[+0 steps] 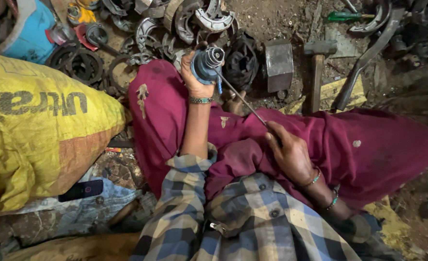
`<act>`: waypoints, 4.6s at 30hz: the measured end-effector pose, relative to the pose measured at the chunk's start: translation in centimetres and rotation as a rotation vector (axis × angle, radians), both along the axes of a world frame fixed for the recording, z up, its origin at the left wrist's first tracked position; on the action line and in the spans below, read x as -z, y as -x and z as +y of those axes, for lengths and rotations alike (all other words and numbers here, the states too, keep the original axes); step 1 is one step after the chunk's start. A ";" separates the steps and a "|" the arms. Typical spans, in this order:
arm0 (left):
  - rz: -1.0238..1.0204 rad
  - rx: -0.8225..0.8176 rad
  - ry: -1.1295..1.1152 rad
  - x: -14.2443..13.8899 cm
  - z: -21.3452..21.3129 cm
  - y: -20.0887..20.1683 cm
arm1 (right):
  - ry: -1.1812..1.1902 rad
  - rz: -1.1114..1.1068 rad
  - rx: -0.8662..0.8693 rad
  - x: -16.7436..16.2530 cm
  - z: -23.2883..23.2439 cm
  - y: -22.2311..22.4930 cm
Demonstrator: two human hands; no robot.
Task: The person sits on the ground holding a small metal automotive part, working its inner surface with a long metal rod, then sets the part down and strikes it with a hammer. The part is handled and repositioned on the lap and on the ground throughout.
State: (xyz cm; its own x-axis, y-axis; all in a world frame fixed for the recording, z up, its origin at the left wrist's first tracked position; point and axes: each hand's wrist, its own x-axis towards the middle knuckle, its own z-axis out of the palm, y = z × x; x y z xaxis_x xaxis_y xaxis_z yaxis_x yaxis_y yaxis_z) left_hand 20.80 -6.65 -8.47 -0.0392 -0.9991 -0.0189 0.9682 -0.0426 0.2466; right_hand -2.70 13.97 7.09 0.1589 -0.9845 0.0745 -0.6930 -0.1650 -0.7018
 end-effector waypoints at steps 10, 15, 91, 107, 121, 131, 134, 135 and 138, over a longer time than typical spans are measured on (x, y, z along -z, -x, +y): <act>-0.009 0.025 -0.108 0.2 0.1 -0.1 | -0.091 0.066 0.001 -1.7 -0.5 0.3; -0.063 0.071 -0.047 -0.6 0.2 0.0 | -0.135 0.051 -0.016 -2.5 -0.9 1.4; -0.286 -0.028 0.220 -2.5 0.4 0.6 | -0.369 -0.025 0.094 -0.4 -0.9 1.0; -1.010 -0.265 -0.008 -0.2 -1.0 2.0 | -0.246 -0.025 0.196 3.0 -1.2 -0.8; -1.464 -0.509 0.168 -0.6 1.6 5.9 | -0.389 -0.393 0.399 4.6 -4.2 -3.0; -0.358 -0.066 -0.100 1.2 -0.6 0.9 | -0.250 -0.119 0.137 0.7 -0.7 0.5; -0.277 -0.018 -0.073 0.8 -0.5 0.8 | -0.287 -0.077 0.142 0.6 -0.8 0.2; -0.240 0.004 -0.068 0.7 -0.5 0.7 | -0.276 -0.077 0.135 0.6 -0.8 0.2; -0.182 0.039 -0.015 0.6 -0.7 0.5 | -0.284 0.002 0.110 0.6 -1.0 0.2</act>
State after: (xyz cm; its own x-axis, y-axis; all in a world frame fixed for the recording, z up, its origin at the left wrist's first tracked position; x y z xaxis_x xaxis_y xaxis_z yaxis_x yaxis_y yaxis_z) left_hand 20.30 -7.34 -9.04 -0.0725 -0.9964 -0.0437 0.9052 -0.0842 0.4166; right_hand -2.85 13.01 6.54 0.0496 -0.9771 -0.2067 -0.6975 0.1143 -0.7075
